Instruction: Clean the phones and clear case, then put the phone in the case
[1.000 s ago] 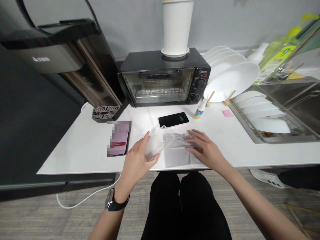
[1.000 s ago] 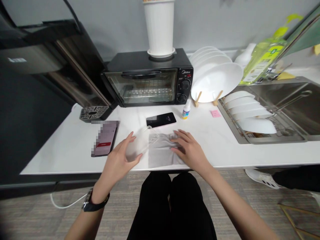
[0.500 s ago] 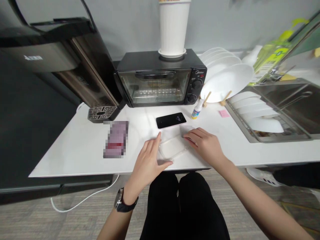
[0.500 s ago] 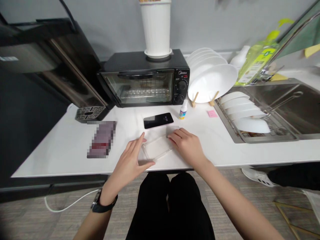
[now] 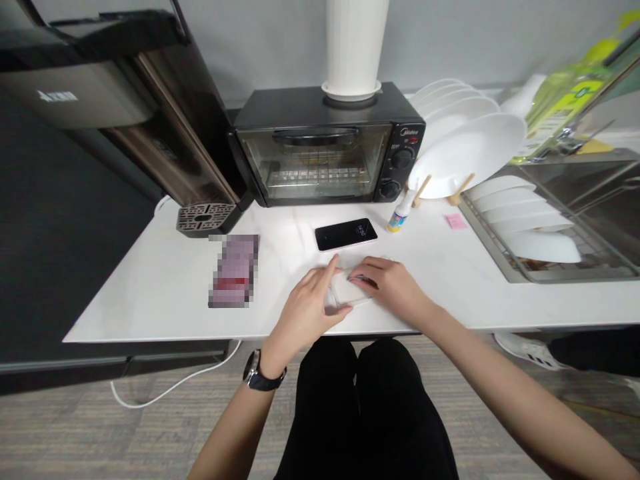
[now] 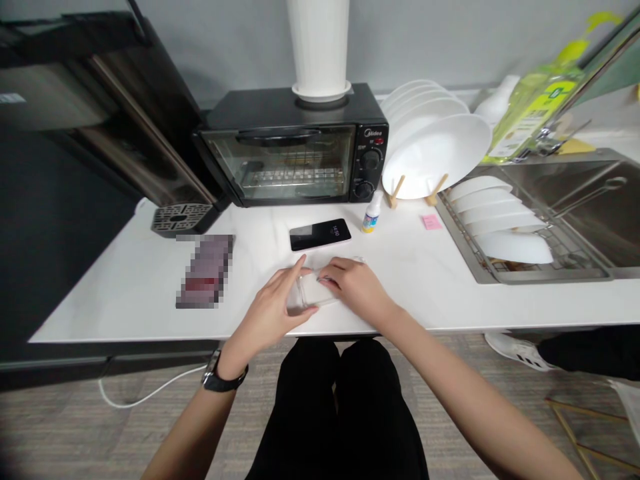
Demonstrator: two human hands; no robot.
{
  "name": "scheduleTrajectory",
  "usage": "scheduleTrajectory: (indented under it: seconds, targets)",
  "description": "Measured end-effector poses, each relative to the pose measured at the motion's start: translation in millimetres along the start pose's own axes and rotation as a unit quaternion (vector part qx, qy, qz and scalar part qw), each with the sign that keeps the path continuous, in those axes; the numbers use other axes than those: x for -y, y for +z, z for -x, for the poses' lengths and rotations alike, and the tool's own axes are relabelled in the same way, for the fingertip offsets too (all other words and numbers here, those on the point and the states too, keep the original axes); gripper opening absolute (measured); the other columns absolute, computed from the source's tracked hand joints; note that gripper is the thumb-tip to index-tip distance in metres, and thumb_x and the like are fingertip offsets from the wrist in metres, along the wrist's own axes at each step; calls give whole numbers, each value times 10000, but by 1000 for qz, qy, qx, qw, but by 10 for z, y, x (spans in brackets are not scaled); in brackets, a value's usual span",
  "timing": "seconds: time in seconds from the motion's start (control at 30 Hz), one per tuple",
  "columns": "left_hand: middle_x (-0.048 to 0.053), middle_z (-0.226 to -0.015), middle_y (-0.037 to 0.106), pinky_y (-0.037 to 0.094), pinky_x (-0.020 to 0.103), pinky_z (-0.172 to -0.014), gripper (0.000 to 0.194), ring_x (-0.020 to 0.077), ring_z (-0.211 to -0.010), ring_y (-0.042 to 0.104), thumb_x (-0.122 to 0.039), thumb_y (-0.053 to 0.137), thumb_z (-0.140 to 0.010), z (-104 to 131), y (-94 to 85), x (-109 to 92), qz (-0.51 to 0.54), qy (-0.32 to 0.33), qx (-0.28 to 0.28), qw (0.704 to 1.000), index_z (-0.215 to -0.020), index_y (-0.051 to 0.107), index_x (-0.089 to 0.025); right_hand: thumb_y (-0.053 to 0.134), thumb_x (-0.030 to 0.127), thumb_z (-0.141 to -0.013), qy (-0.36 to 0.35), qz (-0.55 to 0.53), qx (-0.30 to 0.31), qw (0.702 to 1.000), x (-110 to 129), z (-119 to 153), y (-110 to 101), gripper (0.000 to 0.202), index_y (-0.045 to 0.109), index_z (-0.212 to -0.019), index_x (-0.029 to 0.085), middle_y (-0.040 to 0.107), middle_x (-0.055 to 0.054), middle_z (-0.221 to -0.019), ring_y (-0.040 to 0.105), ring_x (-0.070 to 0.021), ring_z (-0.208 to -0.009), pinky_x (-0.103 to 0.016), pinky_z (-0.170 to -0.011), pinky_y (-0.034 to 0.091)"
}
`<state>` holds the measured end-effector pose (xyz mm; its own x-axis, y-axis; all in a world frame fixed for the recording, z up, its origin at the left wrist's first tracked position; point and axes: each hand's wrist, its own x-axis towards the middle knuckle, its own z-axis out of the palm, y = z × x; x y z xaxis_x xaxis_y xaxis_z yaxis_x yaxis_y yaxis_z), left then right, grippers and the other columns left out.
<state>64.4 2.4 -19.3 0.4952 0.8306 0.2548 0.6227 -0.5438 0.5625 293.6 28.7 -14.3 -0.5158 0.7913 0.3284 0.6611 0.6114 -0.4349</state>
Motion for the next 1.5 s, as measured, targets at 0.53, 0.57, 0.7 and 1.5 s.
scheduleTrajectory:
  seconds: [0.53, 0.57, 0.7, 1.5]
  targets:
    - [107, -1474, 632, 518, 525, -1139, 1010, 326, -1347, 598, -331, 845, -881, 30, 16, -16, 1, 0, -3, 1000, -1670, 216, -289, 609, 140, -1014, 81, 95, -28, 992, -79, 80, -124, 166, 774, -1004, 154, 759, -97, -947, 724, -253, -854, -362, -782, 545]
    - [113, -1477, 630, 520, 520, -1140, 994, 326, -1352, 599, -335, 847, -880, 33, 19, -12, -5, 1, -5, 1000, -1662, 237, -281, 615, 143, -1014, 66, 62, -39, 995, -3, 41, -17, 166, 779, -999, 162, 766, -95, -976, 729, -247, -881, -358, -812, 553]
    - [134, -1458, 635, 536, 503, -1124, 914, 329, -1338, 612, -387, 849, -876, 67, 25, 10, -24, 7, -27, 999, -1620, 336, -256, 606, 130, -1021, -17, -102, -10, 995, 263, 0, 200, 209, 802, -1000, 200, 761, -81, -1095, 739, -204, -982, -321, -903, 561]
    - [85, -1388, 683, 519, 491, -1124, 931, 309, -1304, 612, -384, 883, -836, 70, -10, -47, -23, -2, -12, 1000, -1601, 364, -270, 700, 112, -955, 31, -173, 103, 979, 274, 86, -54, 136, 762, -882, 208, 769, -1, -838, 708, -165, -778, -273, -739, 498]
